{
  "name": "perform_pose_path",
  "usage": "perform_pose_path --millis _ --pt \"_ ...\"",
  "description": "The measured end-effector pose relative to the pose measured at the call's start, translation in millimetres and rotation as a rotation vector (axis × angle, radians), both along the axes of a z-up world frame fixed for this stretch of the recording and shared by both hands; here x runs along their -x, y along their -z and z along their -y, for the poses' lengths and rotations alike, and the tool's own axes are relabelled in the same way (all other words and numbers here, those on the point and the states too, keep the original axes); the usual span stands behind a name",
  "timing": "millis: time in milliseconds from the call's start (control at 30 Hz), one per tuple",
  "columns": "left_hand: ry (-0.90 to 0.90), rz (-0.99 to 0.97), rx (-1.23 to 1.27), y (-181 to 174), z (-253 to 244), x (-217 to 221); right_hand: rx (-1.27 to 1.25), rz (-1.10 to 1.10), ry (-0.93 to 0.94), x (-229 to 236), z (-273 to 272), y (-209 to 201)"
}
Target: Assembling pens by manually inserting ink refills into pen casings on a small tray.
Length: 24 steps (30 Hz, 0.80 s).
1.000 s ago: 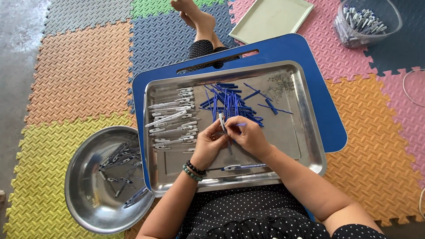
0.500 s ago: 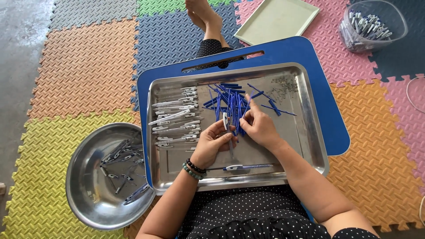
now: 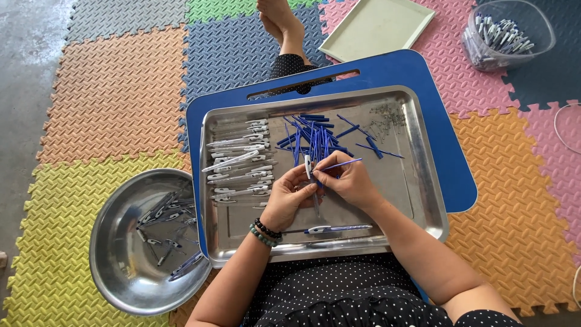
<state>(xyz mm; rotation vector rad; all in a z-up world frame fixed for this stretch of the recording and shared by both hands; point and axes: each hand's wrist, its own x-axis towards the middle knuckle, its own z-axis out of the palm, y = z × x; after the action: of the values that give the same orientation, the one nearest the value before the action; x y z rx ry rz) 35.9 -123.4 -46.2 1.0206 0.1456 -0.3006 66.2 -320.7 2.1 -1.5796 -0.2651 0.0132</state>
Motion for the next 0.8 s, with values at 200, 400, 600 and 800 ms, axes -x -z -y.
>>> perform_pose_path --millis 200,400,600,800 --pt "-0.013 0.001 -0.007 -6.0 0.9 0.1 0.026 0.029 -0.011 0.4 -0.5 0.0" --pt "-0.038 0.001 -0.070 -4.2 2.9 1.0 0.133 0.170 -0.022 1.1 -1.2 -2.5" --pt "-0.045 0.007 -0.136 -6.8 2.5 0.9 0.433 0.513 0.023 6.7 -5.5 -10.6" --pt "-0.030 -0.006 -0.050 -9.8 2.9 1.5 0.326 0.065 0.112 -3.0 -3.2 -12.5"
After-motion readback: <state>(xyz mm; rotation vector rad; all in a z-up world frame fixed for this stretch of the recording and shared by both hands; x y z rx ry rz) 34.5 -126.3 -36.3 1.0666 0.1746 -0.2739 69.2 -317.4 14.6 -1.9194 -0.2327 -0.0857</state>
